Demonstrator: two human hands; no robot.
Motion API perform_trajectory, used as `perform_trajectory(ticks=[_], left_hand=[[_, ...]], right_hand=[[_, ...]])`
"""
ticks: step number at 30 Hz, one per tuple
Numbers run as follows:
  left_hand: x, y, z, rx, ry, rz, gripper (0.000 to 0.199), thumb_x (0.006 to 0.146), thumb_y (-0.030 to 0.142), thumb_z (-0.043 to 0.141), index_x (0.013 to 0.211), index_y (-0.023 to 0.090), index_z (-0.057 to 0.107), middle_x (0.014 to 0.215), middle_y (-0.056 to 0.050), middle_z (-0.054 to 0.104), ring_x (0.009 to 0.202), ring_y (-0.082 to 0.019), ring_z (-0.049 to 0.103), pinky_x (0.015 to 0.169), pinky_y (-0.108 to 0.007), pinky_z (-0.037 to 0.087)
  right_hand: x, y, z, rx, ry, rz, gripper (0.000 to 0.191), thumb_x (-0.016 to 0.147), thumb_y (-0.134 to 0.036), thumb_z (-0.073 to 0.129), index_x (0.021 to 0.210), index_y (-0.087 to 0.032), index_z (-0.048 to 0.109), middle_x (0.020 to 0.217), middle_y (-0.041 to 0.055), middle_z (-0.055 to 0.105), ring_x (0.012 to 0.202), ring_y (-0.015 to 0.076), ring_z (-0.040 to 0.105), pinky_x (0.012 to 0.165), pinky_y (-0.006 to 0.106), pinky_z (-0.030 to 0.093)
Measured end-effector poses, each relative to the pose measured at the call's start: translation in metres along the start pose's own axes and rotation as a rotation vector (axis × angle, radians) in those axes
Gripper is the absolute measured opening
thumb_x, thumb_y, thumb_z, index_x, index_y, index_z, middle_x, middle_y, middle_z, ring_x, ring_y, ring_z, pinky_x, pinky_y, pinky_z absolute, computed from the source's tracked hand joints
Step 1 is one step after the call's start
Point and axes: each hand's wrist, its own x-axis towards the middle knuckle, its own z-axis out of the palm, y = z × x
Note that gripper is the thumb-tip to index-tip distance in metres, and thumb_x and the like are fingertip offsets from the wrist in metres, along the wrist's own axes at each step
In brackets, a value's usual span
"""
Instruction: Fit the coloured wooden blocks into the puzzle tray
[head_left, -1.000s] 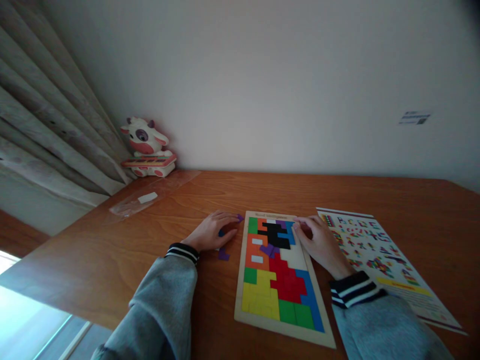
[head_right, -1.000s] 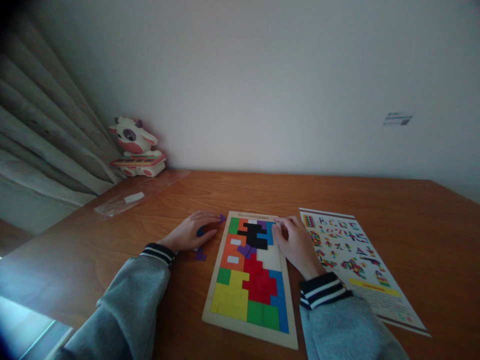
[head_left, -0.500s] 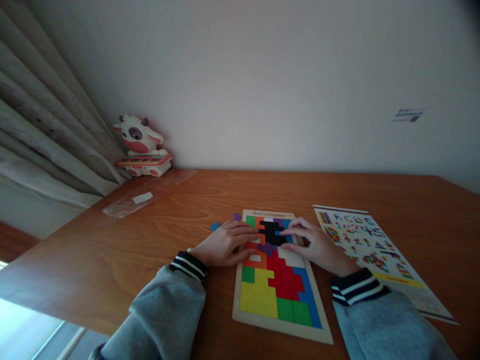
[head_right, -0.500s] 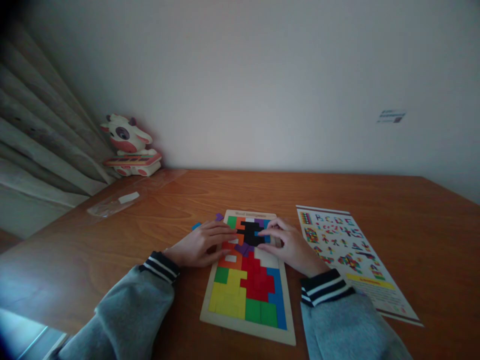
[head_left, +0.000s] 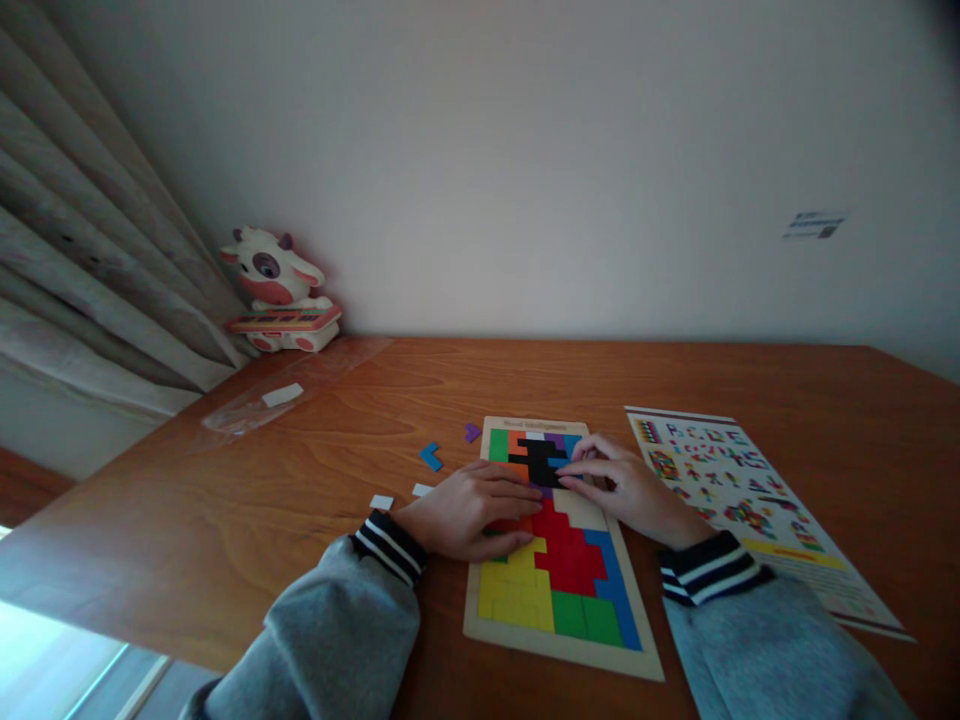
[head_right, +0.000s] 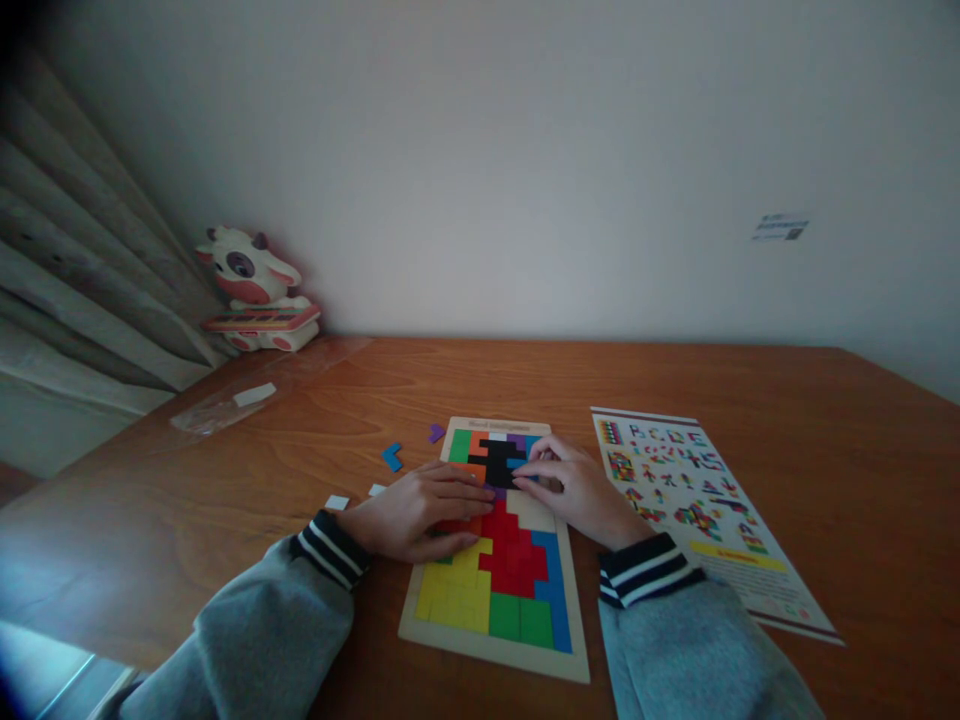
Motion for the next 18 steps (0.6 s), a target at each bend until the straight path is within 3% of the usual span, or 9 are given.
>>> perform_trajectory(ticks=[6,12,18], left_hand=[[0.0010,0.0005,0.0003,0.007,-0.006,-0.005,0.033,0.096,0.033,0.057,0.124,0.018,0.064,0.126,-0.009,0.069,0.119,-0.025,0.061,0.107,-0.043,0.047],[0.0010,0.0013,-0.0010,0.044,-0.007,0.009,0.039,0.094,0.037,0.061,0.128,0.019,0.063,0.134,-0.011,0.064,0.129,-0.029,0.053,0.110,-0.046,0.044],[0.0009,-0.0005,0.0011,0.040,-0.018,0.016,0.040,0.096,0.039,0.058,0.129,0.017,0.062,0.129,-0.011,0.067,0.126,-0.028,0.055,0.110,-0.045,0.043]], right_hand=[[0.0007,-0.0006,-0.0008,0.022,-0.014,-0.008,0.022,0.089,-0.042,0.068,0.106,-0.032,0.077,0.102,0.0060,0.064,0.095,0.0216,0.064,0.083,0.037,0.054],[0.0010,-0.0023,-0.0002,-0.024,0.003,-0.033,0.019,0.092,-0.036,0.065,0.105,-0.031,0.078,0.101,0.0059,0.065,0.094,0.0211,0.065,0.083,0.037,0.054],[0.0014,-0.0073,-0.0005,-0.063,0.023,-0.076,0.018,0.095,-0.030,0.061,0.096,-0.027,0.078,0.098,0.0058,0.065,0.089,0.0193,0.064,0.079,0.034,0.053]])
